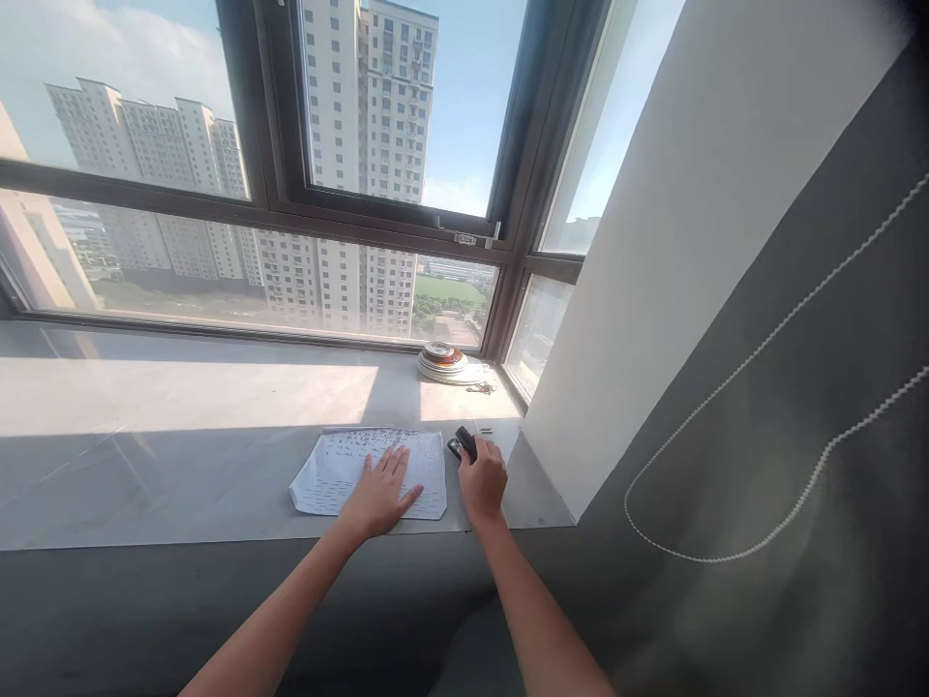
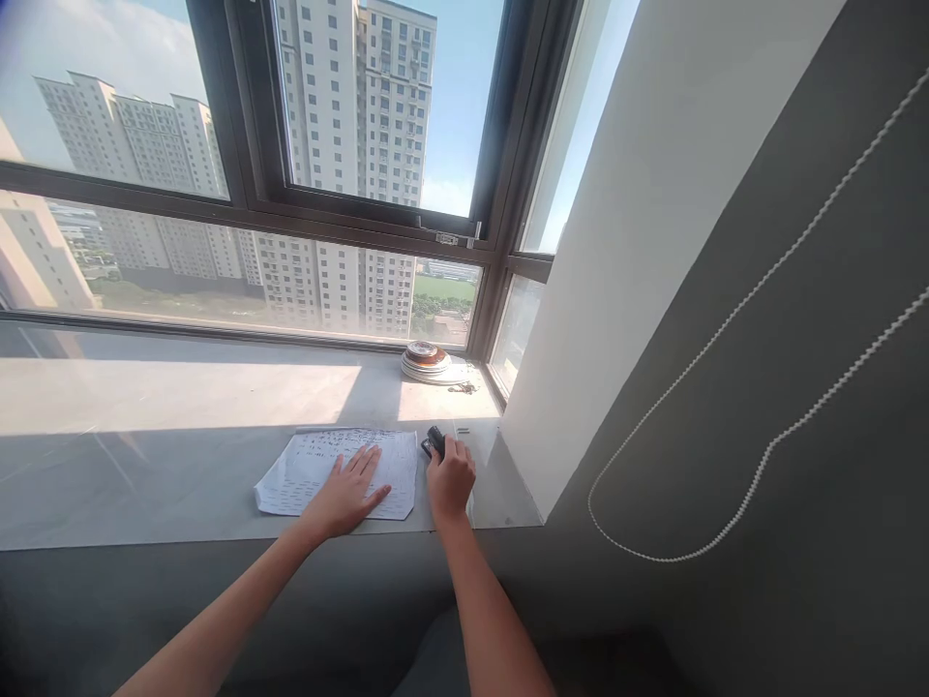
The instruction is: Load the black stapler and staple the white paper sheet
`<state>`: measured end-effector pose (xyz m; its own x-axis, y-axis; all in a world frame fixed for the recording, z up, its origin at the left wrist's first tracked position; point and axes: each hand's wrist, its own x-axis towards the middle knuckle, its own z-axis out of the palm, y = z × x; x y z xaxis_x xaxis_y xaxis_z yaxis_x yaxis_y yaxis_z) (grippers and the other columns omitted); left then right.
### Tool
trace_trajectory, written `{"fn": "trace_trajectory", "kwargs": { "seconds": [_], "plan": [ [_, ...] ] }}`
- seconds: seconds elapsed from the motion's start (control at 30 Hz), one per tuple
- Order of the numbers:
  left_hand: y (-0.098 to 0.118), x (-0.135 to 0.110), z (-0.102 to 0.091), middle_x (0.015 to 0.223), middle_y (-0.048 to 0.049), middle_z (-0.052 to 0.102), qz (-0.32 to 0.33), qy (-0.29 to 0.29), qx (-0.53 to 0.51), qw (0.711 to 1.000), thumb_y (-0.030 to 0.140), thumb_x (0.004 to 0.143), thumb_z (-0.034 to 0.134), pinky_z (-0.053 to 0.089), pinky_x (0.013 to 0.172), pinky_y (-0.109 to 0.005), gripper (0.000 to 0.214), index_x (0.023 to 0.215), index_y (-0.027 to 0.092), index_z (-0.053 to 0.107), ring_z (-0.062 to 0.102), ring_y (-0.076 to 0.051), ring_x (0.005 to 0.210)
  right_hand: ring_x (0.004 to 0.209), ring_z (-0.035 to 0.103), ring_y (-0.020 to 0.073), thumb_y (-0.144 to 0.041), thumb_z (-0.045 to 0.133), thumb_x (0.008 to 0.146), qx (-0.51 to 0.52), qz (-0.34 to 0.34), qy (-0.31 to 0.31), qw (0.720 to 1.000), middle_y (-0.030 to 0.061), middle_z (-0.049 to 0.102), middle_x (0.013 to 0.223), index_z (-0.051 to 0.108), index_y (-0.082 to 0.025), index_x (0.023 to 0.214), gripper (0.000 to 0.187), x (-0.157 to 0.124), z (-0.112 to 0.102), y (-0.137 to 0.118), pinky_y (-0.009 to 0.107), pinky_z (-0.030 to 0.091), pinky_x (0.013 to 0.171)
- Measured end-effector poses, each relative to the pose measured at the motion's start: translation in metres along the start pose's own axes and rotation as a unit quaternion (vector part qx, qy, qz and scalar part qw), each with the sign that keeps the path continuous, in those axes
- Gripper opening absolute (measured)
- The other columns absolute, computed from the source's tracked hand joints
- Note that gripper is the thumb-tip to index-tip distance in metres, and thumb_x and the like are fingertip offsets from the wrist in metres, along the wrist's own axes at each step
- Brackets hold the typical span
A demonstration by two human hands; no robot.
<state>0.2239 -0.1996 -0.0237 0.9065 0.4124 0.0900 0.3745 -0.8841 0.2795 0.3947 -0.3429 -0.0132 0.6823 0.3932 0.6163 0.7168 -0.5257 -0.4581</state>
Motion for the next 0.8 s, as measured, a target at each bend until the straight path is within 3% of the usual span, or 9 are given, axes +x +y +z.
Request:
{"fn": "trace_trajectory", "kwargs": {
  "seconds": [0.07,0.13,0.27,0.37,0.47,0.53,0.63,0.7,0.8],
  "plan": [
    [0.000,-0.001,0.000,0.170,-0.0174,0.026,-0.002,0.025,-0.010,1.000,0.069,0.100,0.030,0.013,0.126,-0.063,0.086,0.165,0.012,0.027,0.019,-0.037,0.159,0.106,0.062,0.0324,-0.038,0.046,0.106,0.034,0.007,0.053,0.998,0.0181,0.069,0.110,0.064,-0.013,0.126,0.037,0.004,-0.003,0.000,0.040,0.050,0.084],
    [0.002,-0.002,-0.002,0.165,-0.0197,0.036,-0.006,0.089,-0.028,0.996,0.056,0.103,0.035,0.019,0.125,-0.061,0.072,0.160,0.012,0.037,0.027,-0.036,0.156,0.106,0.062,0.0318,-0.041,0.048,0.106,0.070,0.002,0.069,0.995,0.0175,0.068,0.111,0.064,-0.014,0.125,0.037,0.006,-0.004,-0.009,0.040,0.051,0.085],
    [-0.003,-0.014,-0.017,0.138,-0.0185,0.058,-0.021,0.302,-0.086,0.949,0.024,0.101,0.029,0.040,0.113,-0.050,0.041,0.127,0.014,0.059,0.050,-0.031,0.135,0.100,0.064,0.0280,-0.031,0.060,0.100,0.125,0.002,0.010,0.992,0.0119,0.069,0.107,0.065,-0.018,0.116,0.021,0.003,0.007,-0.050,0.035,0.051,0.081],
    [-0.032,-0.031,-0.039,0.121,-0.0168,0.061,-0.057,0.376,-0.055,0.923,0.023,0.098,0.032,0.046,0.105,-0.047,0.034,0.115,0.016,0.061,0.057,-0.031,0.119,0.101,0.065,0.0261,-0.024,0.068,0.095,0.160,-0.010,-0.049,0.986,0.0081,0.069,0.107,0.065,-0.022,0.112,0.018,-0.006,0.022,-0.085,0.033,0.051,0.081],
    [-0.088,-0.053,-0.064,0.131,-0.0201,0.056,-0.145,0.340,0.043,0.928,0.026,0.095,0.037,0.044,0.106,-0.051,0.039,0.120,0.015,0.064,0.054,-0.036,0.123,0.104,0.065,0.0265,-0.022,0.074,0.090,0.175,-0.033,-0.109,0.978,0.0067,0.069,0.109,0.065,-0.023,0.109,0.022,-0.014,0.036,-0.108,0.033,0.052,0.081],
    [-0.133,-0.067,-0.078,0.144,-0.0247,0.048,-0.252,0.289,0.087,0.919,0.033,0.093,0.038,0.039,0.110,-0.060,0.048,0.128,0.012,0.063,0.046,-0.044,0.134,0.105,0.065,0.0268,-0.022,0.075,0.089,0.178,-0.037,-0.145,0.973,0.0070,0.068,0.111,0.064,-0.024,0.112,0.026,-0.017,0.040,-0.114,0.033,0.053,0.079],
    [-0.193,-0.075,-0.084,0.149,-0.0336,0.044,-0.422,0.183,0.069,0.885,0.045,0.088,0.043,0.031,0.105,-0.078,0.062,0.134,0.008,0.061,0.037,-0.056,0.139,0.103,0.065,0.0271,-0.023,0.075,0.088,0.175,-0.034,-0.172,0.969,0.0060,0.068,0.108,0.064,-0.026,0.112,0.026,-0.019,0.039,-0.105,0.033,0.053,0.078],
    [-0.218,-0.070,-0.078,0.157,-0.0286,0.039,-0.435,0.153,0.051,0.886,0.050,0.085,0.045,0.034,0.097,-0.082,0.066,0.140,0.015,0.059,0.027,-0.061,0.144,0.103,0.064,0.0274,-0.023,0.075,0.086,0.163,-0.041,-0.172,0.971,0.0049,0.069,0.105,0.065,-0.027,0.109,0.025,-0.019,0.034,-0.089,0.034,0.053,0.081],
    [-0.230,-0.057,-0.066,0.162,-0.0187,0.036,-0.472,0.153,0.059,0.866,0.055,0.084,0.040,0.033,0.094,-0.084,0.064,0.138,0.026,0.059,0.020,-0.060,0.148,0.104,0.063,0.0271,-0.021,0.073,0.085,0.141,-0.045,-0.160,0.976,0.0045,0.069,0.105,0.066,-0.027,0.107,0.024,-0.018,0.019,-0.056,0.034,0.052,0.084]
  ]
}}
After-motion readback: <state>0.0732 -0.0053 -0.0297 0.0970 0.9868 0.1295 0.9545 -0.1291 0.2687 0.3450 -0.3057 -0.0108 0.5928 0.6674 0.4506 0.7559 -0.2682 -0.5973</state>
